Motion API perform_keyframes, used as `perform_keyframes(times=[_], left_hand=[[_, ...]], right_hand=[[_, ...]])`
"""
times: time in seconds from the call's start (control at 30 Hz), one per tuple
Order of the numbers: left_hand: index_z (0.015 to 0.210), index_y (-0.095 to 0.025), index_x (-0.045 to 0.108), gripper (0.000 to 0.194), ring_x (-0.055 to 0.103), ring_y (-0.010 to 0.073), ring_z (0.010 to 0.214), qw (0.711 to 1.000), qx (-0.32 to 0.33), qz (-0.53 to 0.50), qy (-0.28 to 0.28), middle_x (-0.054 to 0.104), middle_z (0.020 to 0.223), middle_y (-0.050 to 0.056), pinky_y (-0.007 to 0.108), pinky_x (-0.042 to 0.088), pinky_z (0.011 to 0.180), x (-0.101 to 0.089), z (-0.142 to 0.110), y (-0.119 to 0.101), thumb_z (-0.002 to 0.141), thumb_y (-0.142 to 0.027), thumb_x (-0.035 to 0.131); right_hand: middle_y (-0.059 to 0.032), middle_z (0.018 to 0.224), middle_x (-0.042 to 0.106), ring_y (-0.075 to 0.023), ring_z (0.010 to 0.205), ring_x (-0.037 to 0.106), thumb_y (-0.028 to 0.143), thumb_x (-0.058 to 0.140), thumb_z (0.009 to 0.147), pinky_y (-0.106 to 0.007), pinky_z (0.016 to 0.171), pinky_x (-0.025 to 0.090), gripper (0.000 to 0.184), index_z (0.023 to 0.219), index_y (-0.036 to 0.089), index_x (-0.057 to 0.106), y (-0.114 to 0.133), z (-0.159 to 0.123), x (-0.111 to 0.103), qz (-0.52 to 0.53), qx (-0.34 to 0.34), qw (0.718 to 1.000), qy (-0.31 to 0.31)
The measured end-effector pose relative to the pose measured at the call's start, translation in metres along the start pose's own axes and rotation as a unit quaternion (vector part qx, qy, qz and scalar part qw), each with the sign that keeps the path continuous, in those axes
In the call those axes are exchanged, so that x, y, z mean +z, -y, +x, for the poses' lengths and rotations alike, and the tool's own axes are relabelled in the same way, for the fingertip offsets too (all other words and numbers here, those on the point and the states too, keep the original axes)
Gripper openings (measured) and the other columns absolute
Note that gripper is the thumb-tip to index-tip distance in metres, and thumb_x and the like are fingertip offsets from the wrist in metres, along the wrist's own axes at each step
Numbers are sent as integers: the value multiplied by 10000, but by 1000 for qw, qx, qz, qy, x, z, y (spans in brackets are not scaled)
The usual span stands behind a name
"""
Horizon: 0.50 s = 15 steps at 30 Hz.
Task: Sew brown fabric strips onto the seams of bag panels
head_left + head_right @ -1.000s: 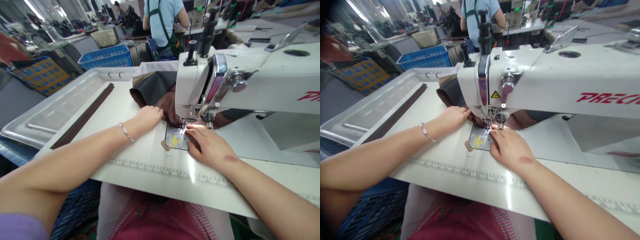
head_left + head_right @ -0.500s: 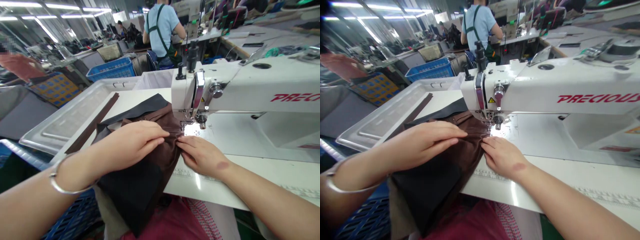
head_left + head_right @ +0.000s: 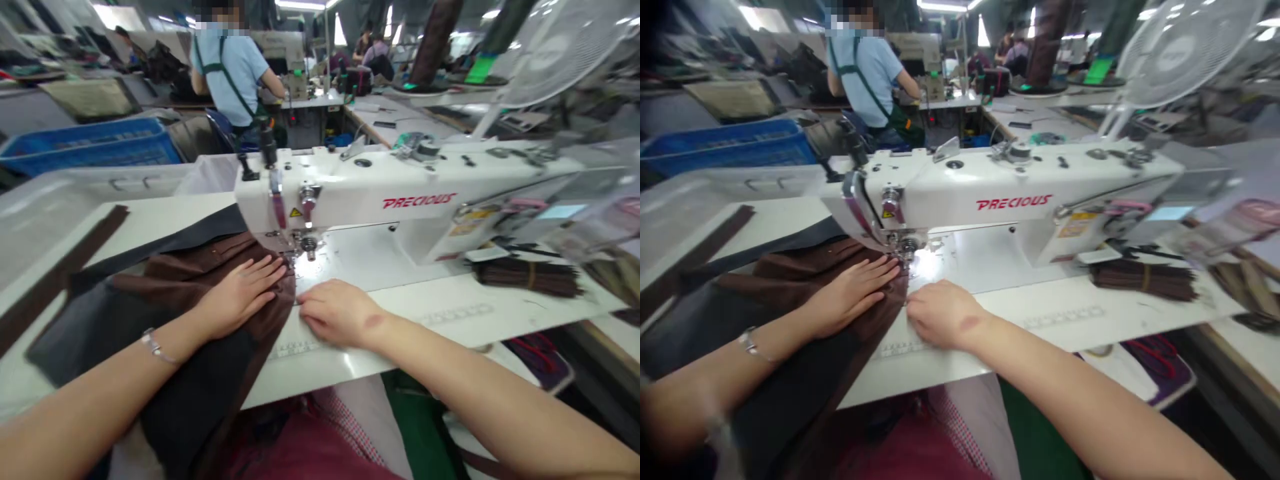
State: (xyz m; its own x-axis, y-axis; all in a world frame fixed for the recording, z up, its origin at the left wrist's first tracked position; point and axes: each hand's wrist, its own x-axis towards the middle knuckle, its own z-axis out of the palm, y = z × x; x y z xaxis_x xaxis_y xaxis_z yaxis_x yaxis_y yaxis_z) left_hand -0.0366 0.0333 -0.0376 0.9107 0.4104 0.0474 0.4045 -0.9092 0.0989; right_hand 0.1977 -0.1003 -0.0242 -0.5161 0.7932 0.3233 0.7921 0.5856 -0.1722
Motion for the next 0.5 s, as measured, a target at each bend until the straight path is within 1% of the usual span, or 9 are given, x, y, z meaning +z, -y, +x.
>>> perform_keyframes(times=[0.07,0.13,0.2,0.23,0.3,0.37,0.4,0.43,0.5], left_hand=[[1499,-273,263,538,214,237,1462,1000,-2,4,-11,272,1559,35,500,202,1185,6,0,5,991,-430,337],[1504,-273,251,559,215,243,1461,1000,2,8,-17,263,1560,24,503,193,1189,12,1,8,982,-449,347],[1503,-274,256,568,225,252,1458,1000,6,9,-19,261,1559,16,504,191,1190,16,1,11,975,-462,354],[1501,-276,262,571,233,256,1455,1000,8,9,-21,262,1558,14,504,194,1190,17,1,11,972,-469,358],[1500,-280,266,575,243,259,1451,1000,9,12,-24,259,1558,9,503,200,1189,18,1,13,968,-477,361],[1501,-275,263,577,240,252,1453,999,7,20,-26,250,1562,8,499,198,1192,19,1,14,969,-477,363],[1501,-271,263,577,235,247,1455,999,6,23,-26,248,1563,8,496,194,1193,19,1,14,971,-475,365],[1500,-265,266,577,233,243,1456,999,6,25,-27,251,1563,8,494,190,1195,19,0,14,972,-475,367],[1496,-258,276,580,234,241,1455,999,5,26,-30,264,1560,8,490,193,1195,19,0,13,970,-483,374]], right_hand=[[-7,861,655,-144,855,573,296,496,904,-279,788,439,195,801,223,644,5,-21,-16,-25,46,999,6],[-4,836,641,-141,836,568,340,455,934,-274,790,435,251,806,229,640,2,-53,-34,-68,146,987,-9],[-22,789,623,-158,802,567,342,400,961,-294,754,434,316,790,217,633,-12,-97,-54,-130,284,949,-39],[-37,757,611,-173,767,566,336,379,966,-309,701,427,347,761,206,627,-24,-120,-65,-161,342,924,-53],[-66,778,621,-197,706,558,351,395,951,-328,606,388,341,794,194,653,-52,-166,-84,-214,438,871,-68],[-102,854,642,-212,702,564,357,400,939,-342,599,371,341,878,174,681,-80,-202,-98,-252,499,826,-75],[-119,892,648,-220,724,574,357,398,936,-348,607,372,350,912,162,687,-92,-215,-101,-265,516,811,-77],[-128,940,654,-228,761,586,357,397,935,-350,624,379,355,950,159,691,-101,-223,-103,-275,526,801,-79],[-115,1013,666,-231,836,603,360,406,932,-345,652,391,348,1011,182,695,-113,-228,-100,-285,527,797,-77]])
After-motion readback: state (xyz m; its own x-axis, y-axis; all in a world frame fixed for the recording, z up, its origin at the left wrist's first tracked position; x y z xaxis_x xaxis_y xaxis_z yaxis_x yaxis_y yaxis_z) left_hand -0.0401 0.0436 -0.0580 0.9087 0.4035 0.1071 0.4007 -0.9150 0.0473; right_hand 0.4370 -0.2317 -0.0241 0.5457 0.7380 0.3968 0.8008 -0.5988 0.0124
